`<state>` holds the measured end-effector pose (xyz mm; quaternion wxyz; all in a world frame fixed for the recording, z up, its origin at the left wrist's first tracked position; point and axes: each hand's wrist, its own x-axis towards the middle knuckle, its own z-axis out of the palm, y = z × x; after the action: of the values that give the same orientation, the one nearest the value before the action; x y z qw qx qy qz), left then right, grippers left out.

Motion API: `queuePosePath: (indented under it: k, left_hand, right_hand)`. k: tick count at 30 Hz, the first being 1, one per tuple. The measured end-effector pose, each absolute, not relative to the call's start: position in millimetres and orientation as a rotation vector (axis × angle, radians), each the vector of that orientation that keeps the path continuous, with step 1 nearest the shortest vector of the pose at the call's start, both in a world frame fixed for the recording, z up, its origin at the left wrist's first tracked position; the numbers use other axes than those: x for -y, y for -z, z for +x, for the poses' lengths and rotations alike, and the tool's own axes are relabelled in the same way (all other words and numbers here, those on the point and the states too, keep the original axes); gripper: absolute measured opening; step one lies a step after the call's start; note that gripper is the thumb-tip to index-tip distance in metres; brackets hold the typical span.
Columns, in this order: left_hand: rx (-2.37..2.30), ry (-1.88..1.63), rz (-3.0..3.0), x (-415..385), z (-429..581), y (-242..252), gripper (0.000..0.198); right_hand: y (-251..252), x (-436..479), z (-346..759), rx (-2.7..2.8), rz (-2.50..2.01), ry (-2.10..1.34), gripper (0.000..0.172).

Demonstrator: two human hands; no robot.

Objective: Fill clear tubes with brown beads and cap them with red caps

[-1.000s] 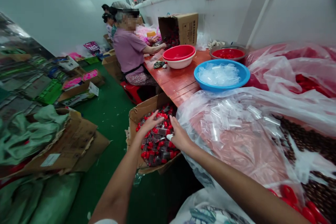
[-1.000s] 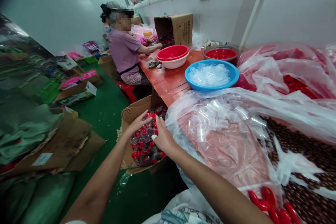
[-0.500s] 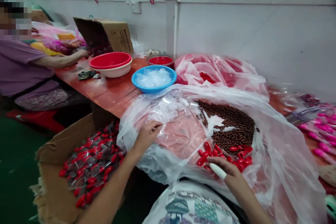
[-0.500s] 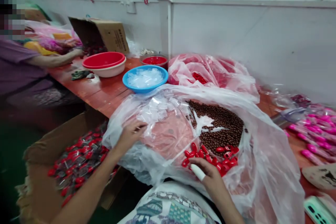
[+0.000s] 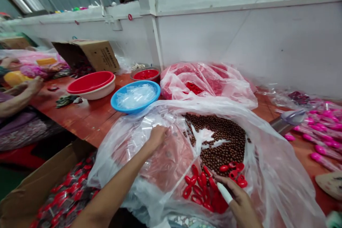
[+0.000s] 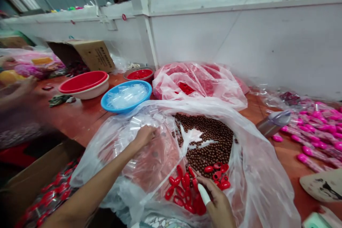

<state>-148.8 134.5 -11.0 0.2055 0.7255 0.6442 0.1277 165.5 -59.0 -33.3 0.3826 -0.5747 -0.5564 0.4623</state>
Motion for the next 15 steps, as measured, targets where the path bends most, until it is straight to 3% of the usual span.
queuePosePath:
  k: [10, 15]
  left_hand:
    - [-1.487, -0.636, 1.671, -127.0, -105.5, 8.4, 0.039]
    - [-1.133, -0.663, 1.147, -114.5, -81.2, 5.4, 0.049]
  right_hand:
    - [28.1, 36.6, 168.9, 1.45, -1.565, -1.107, 0.031]
    - [19.0, 29.2, 164.5, 1.509, -1.54, -1.062, 0.032]
